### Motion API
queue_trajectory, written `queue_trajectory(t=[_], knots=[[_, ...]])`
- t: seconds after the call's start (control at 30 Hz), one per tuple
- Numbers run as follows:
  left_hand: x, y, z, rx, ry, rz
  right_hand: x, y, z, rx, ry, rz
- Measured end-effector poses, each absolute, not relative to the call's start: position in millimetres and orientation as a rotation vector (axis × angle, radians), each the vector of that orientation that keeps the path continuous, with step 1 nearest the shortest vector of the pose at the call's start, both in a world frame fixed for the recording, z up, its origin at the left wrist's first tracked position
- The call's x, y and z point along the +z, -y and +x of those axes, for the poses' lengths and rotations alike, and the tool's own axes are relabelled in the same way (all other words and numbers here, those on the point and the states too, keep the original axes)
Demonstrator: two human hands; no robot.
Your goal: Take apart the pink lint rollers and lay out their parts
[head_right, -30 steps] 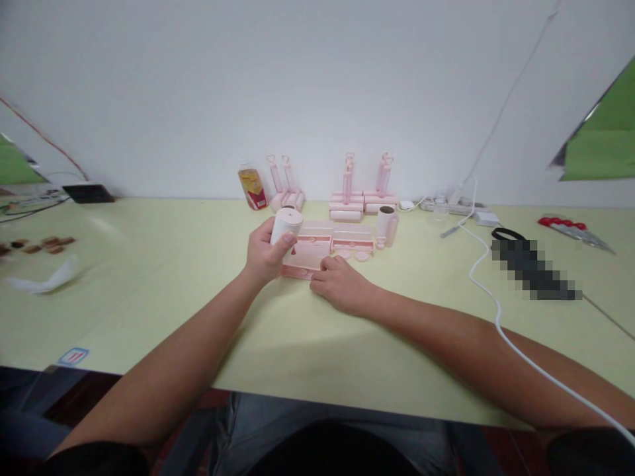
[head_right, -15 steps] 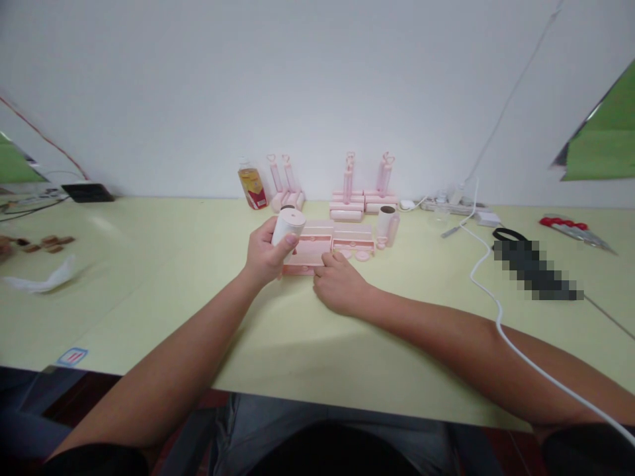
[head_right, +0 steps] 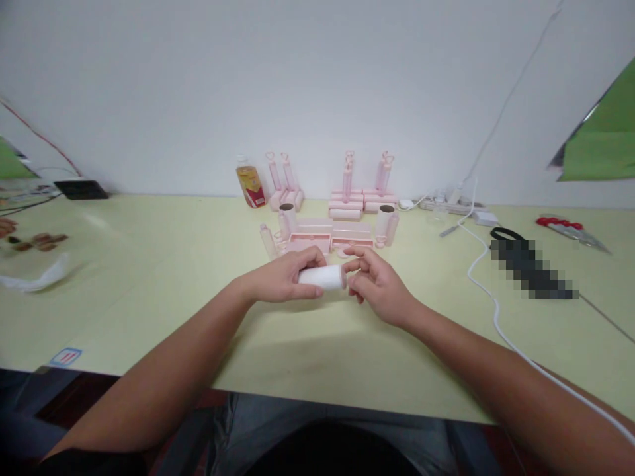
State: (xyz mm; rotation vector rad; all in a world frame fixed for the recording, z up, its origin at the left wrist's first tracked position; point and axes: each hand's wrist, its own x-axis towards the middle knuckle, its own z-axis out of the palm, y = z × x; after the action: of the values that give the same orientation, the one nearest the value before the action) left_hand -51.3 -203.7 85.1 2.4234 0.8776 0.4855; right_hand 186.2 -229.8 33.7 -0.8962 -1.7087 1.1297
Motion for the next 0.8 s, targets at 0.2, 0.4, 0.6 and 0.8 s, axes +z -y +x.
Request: queue_trajectory(t=[0.2, 0.4, 0.6, 0.8], knots=[[76.9, 212.8, -35.6, 0.329, -0.858, 2.419, 21.2, 235.2, 208.6, 1.408, 1.74, -0.934], [63.6, 200.5, -34.3, 0.646, -0.845, 2.261, 19.2, 216.6, 225.8, 1.547, 1.525, -0.88], [47.0, 190.3, -24.8, 1.062, -0.728, 1.838, 26.3, 212.5, 226.5, 1.468, 1.221, -0.834], [42.3, 190.1, -18.6, 1.217, -0.708, 1.753, 28.0, 213.9, 226.8, 1.633, 1.2, -0.729]])
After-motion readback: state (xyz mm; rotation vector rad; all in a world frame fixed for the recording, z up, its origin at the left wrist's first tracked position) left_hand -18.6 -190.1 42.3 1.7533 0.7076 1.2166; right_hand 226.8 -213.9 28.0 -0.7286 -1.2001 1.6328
